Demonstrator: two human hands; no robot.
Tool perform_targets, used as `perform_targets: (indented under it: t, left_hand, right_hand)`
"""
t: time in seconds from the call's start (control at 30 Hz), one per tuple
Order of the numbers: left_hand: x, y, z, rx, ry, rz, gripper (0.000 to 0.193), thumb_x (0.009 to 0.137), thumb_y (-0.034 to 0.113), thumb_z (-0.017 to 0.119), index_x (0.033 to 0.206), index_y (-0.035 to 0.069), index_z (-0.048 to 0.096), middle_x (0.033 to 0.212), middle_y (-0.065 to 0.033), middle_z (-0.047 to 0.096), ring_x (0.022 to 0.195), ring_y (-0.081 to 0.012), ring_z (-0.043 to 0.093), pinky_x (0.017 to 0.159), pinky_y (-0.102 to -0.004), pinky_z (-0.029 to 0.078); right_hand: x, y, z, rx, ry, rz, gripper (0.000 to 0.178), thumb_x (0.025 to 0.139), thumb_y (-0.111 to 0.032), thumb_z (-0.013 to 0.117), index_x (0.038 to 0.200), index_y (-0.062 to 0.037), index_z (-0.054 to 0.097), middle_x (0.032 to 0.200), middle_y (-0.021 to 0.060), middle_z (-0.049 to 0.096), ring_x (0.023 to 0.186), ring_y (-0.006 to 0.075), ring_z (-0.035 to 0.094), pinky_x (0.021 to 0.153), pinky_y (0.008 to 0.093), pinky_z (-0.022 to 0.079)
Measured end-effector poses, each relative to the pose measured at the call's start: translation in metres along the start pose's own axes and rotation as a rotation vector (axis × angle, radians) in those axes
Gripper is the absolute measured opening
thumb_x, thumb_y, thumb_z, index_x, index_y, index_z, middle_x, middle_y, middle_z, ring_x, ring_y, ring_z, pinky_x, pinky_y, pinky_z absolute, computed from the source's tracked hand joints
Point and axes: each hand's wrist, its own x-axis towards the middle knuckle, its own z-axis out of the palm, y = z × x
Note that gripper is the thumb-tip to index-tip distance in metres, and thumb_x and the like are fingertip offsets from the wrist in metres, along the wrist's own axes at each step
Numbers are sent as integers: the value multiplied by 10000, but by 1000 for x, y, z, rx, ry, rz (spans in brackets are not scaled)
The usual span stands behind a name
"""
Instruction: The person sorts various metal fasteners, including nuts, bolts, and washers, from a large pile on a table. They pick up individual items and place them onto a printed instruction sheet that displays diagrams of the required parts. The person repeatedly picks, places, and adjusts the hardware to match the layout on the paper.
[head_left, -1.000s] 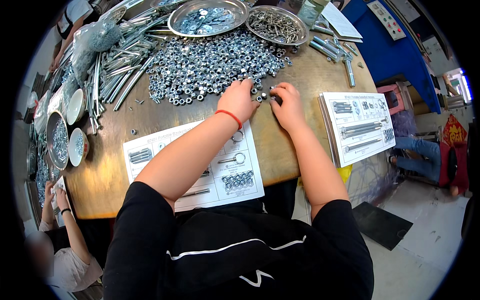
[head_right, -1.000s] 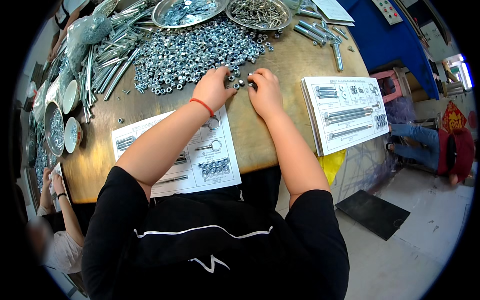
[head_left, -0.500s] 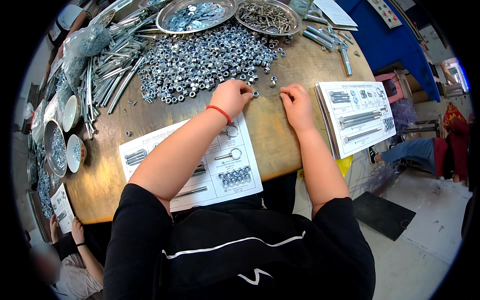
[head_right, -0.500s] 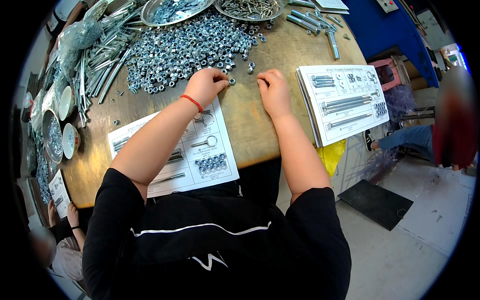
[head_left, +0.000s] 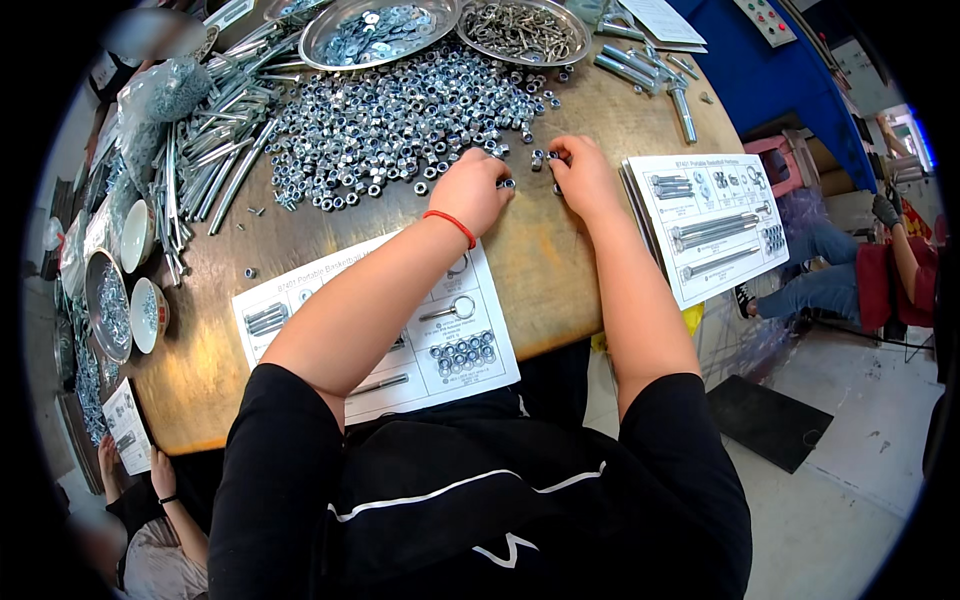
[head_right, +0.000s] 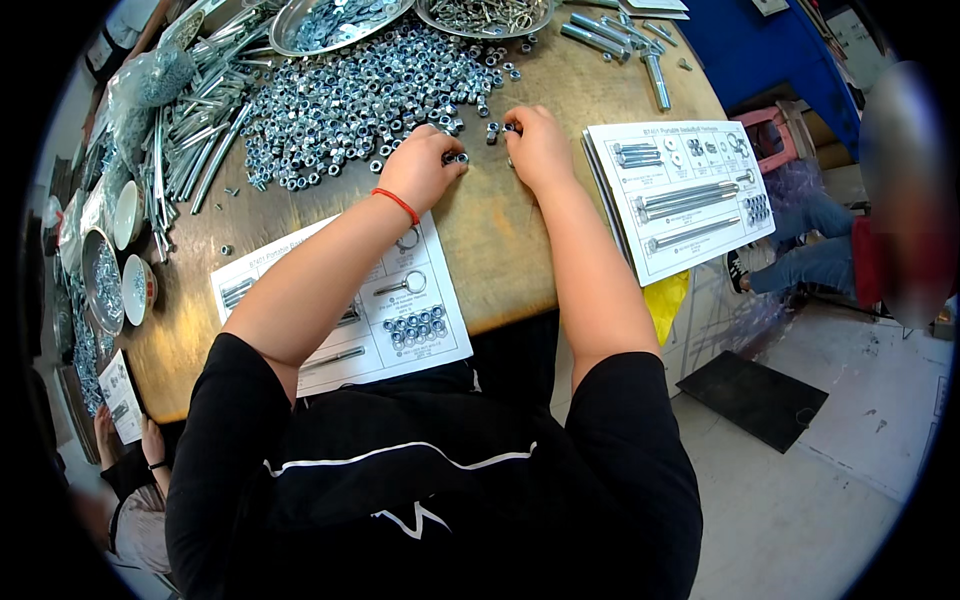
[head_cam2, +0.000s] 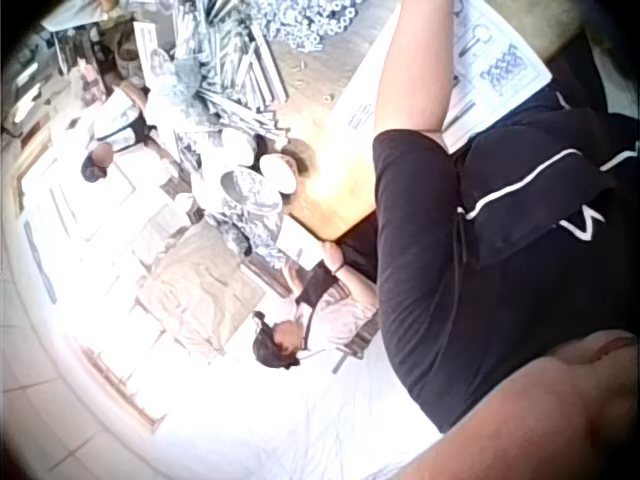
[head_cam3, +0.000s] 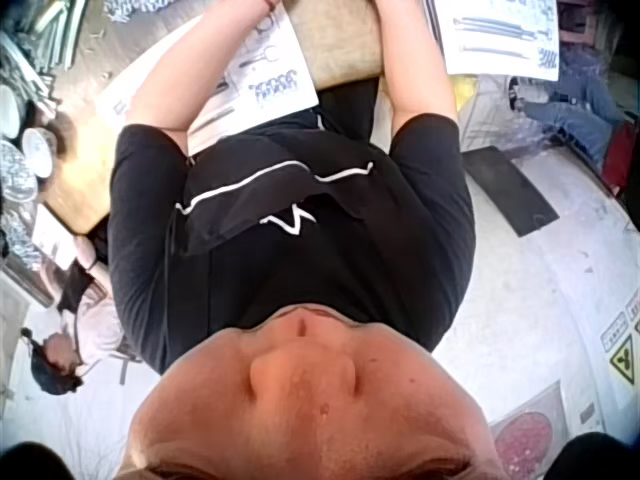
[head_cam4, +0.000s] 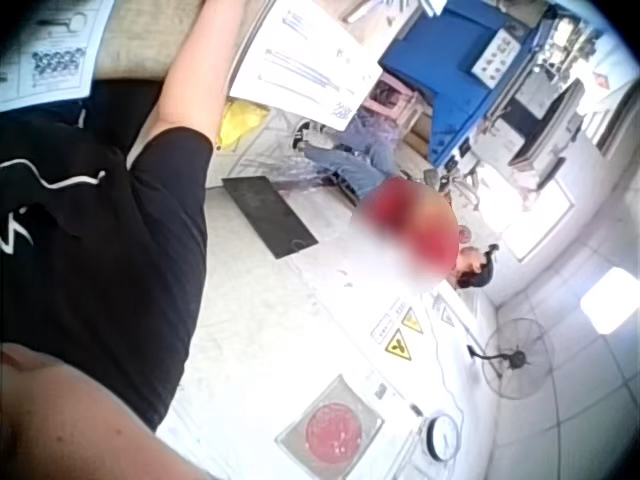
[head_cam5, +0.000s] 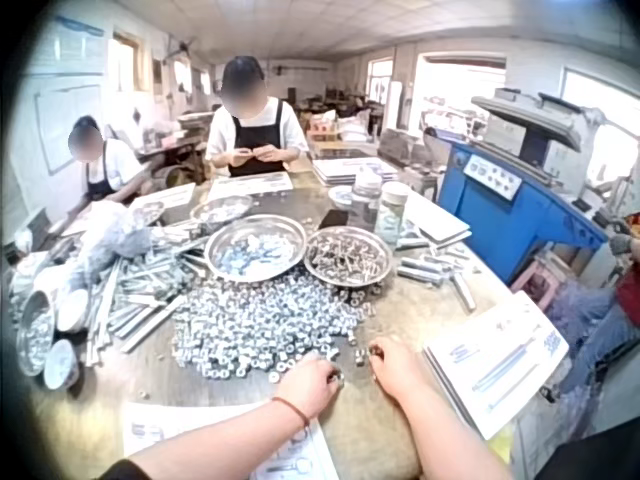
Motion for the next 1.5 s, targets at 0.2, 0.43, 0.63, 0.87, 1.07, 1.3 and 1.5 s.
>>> perform_targets:
  t: [0.2,0.43,0.63,0.87,1.07,1.3,1.5]
  left_hand:
    - [-4,0,3,-6,55,31,250,823,220,728,1035,88,720,1017,-113,631,931,-300,638,839,-379,518]
    - [0,2,1,6,7,17,260,822,228,727,1045,95,718,1024,-122,633,960,-304,636,842,-389,519]
    - [0,4,-4,-17,-6,-50,228,816,210,724,989,62,727,942,-130,687,856,-287,671,792,-375,532]
    - [4,-14,-12,-39,-24,-97,198,860,212,657,973,79,751,925,-142,696,862,-297,676,798,-389,536]
    - [-3,-2,-5,12,53,116,215,860,241,671,1027,118,731,1034,-146,640,931,-327,651,822,-422,534]
    - [-3,1,-9,117,47,113,198,841,239,688,954,82,729,954,-126,654,909,-314,643,809,-406,525]
    - [-111,3,-79,21,213,186,188,800,137,739,959,42,707,870,-98,640,759,-231,650,663,-325,525]
  right_hand:
    - [-6,-6,-7,121,-35,-64,226,781,-108,730,1000,-81,682,985,97,627,897,277,622,777,372,511]
    - [8,-8,5,46,-103,-83,247,756,-184,779,935,-45,680,986,112,638,882,283,626,749,378,507]
    - [4,-15,2,74,-48,131,263,750,-175,784,959,-44,690,984,128,650,909,307,638,783,396,513]
    - [11,-15,8,94,-71,-28,270,757,-95,756,1018,-57,697,986,131,653,931,308,639,814,394,517]
    - [8,-22,10,18,-89,-81,228,765,-101,738,987,-63,706,999,136,650,952,337,632,840,411,513]
    - [28,-28,24,-67,-99,-13,157,769,-65,660,915,-56,715,973,194,681,925,385,648,831,449,522]
    - [-64,-87,-37,179,-16,-366,216,804,-19,674,1020,-23,658,940,114,636,813,243,632,698,327,515]
